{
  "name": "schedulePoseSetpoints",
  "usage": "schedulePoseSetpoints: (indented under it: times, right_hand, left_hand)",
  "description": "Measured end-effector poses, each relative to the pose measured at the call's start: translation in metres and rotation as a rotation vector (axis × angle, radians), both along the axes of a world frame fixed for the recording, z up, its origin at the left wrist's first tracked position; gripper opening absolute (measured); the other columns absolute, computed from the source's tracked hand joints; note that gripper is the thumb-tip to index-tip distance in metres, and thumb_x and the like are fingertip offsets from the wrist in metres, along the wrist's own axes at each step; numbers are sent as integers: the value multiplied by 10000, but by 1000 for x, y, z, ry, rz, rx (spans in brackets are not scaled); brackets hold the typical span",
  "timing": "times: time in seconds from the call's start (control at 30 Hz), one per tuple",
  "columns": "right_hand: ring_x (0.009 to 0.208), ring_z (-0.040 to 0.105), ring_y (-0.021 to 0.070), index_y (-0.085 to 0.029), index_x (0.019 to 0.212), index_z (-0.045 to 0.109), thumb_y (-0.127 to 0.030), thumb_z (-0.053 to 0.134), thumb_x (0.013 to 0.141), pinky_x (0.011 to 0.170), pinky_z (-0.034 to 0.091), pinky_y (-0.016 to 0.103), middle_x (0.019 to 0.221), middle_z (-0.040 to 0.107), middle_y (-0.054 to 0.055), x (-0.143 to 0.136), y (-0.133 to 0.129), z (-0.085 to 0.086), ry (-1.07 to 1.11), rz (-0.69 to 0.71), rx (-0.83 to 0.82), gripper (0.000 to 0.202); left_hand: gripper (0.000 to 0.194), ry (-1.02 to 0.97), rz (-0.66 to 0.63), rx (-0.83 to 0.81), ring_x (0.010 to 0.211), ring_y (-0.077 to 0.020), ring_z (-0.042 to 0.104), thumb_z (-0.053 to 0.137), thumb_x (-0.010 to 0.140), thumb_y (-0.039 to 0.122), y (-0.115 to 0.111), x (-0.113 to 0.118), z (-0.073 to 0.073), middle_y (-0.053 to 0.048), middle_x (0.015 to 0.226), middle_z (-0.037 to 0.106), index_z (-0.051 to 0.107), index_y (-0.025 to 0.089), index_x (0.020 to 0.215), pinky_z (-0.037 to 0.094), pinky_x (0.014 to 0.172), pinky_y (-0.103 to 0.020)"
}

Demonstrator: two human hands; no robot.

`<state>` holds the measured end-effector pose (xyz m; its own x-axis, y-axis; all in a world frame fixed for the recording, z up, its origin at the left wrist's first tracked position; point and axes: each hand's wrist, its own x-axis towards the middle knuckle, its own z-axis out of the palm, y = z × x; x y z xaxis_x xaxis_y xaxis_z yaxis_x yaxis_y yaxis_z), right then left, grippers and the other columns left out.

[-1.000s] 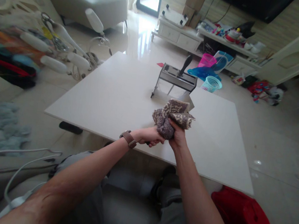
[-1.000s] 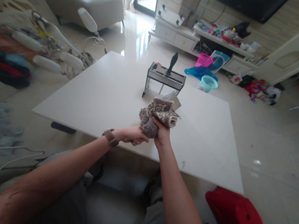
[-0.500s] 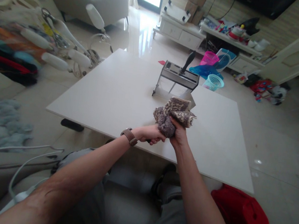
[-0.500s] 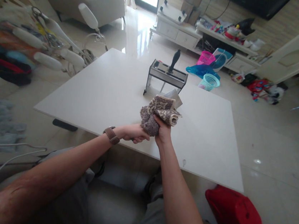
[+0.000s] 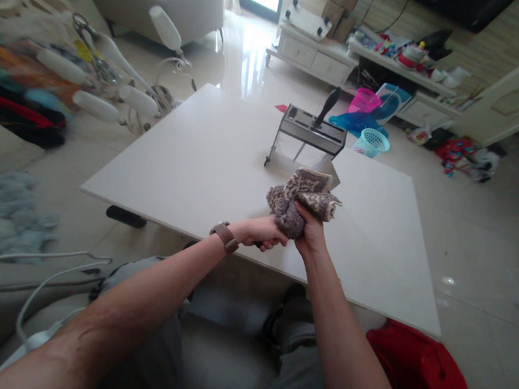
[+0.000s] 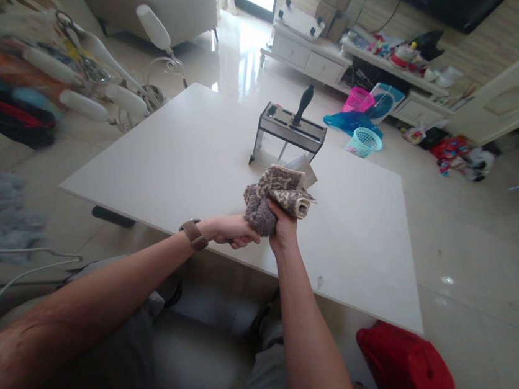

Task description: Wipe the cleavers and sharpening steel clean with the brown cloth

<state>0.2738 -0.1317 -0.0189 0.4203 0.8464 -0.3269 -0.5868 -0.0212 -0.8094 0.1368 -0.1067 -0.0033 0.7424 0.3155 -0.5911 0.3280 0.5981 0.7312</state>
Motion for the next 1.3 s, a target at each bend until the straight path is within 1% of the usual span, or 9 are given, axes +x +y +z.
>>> schedulePoseSetpoints:
  times: [0.17, 0.37, 0.47, 0.57, 0.67, 0.77, 0.93, 1.13, 1.3]
  right_hand:
    - [958, 756, 256, -174, 948, 747, -209, 912, 554, 999, 608, 476, 968, 810, 36, 11, 4, 0, 15, -42, -6, 428]
    - [1082, 734, 227, -218, 982, 745, -242, 870, 633, 1046, 586, 420, 1073, 801, 17, 40, 7, 15, -28, -152, 146, 371]
    - [1057, 741, 246, -213, 957, 746, -256, 875, 639, 1049, 585, 454, 1040, 803, 23, 34, 2, 15, -37, -76, 106, 346]
    - [1005, 749, 260, -200, 962, 746, -230, 910, 584, 1038, 591, 483, 1008, 803, 24, 16, -2, 11, -40, 14, 53, 413]
    - [1004, 746, 265, -191, 978, 748, -209, 934, 535, 1026, 598, 481, 1002, 801, 24, 1, -3, 10, -58, 35, 35, 480]
    - [995, 744, 267, -181, 968, 749, -200, 949, 499, 1023, 598, 483, 1000, 801, 31, -4, -2, 12, -53, 25, 21, 510]
    - [1035, 739, 271, -185, 983, 741, -193, 950, 488, 1039, 585, 506, 1012, 804, 32, 12, 0, 14, -82, -50, 72, 537]
    - [1104, 728, 230, -215, 1026, 741, -246, 920, 565, 1066, 580, 432, 1034, 804, 5, 44, 5, 16, -103, -210, 140, 496]
    - [1074, 739, 259, -205, 969, 756, -217, 923, 550, 1046, 596, 463, 1043, 807, 26, 34, 2, 19, -42, -157, 100, 451]
  left_hand:
    - [354, -29, -46, 13, 371, -48, 302, 676, 729, 123, 2, -2, 1, 84, 440, 350, 354, 216, 616, 257, 369, -174]
    - [299, -95, -87, 88, 353, -60, 322, 704, 712, 161, 2, -2, 3, 77, 425, 382, 418, 209, 641, 269, 357, -185]
    - [322, -94, -72, 74, 356, -60, 319, 720, 699, 162, 0, 0, 3, 83, 425, 377, 405, 216, 659, 270, 359, -183]
    - [407, -81, -21, 32, 368, -51, 304, 736, 689, 144, -2, 2, 0, 95, 434, 343, 340, 229, 653, 259, 373, -177]
    - [450, -78, 8, 0, 383, -44, 303, 748, 684, 137, -1, 1, -4, 97, 448, 331, 310, 231, 638, 257, 385, -172]
    - [446, -74, -15, -9, 386, -41, 300, 751, 682, 146, 2, -2, -5, 92, 451, 331, 316, 226, 622, 252, 382, -173]
    - [432, -89, -68, 6, 377, -37, 284, 758, 683, 163, 7, -10, 3, 92, 463, 323, 333, 222, 626, 232, 367, -171]
    - [282, -85, -104, 68, 367, -56, 313, 692, 677, 139, 5, -12, 7, 82, 442, 362, 419, 210, 656, 271, 351, -173]
    - [300, -87, -89, 56, 360, -61, 312, 694, 688, 139, 3, -9, 5, 91, 442, 351, 405, 219, 669, 275, 346, -180]
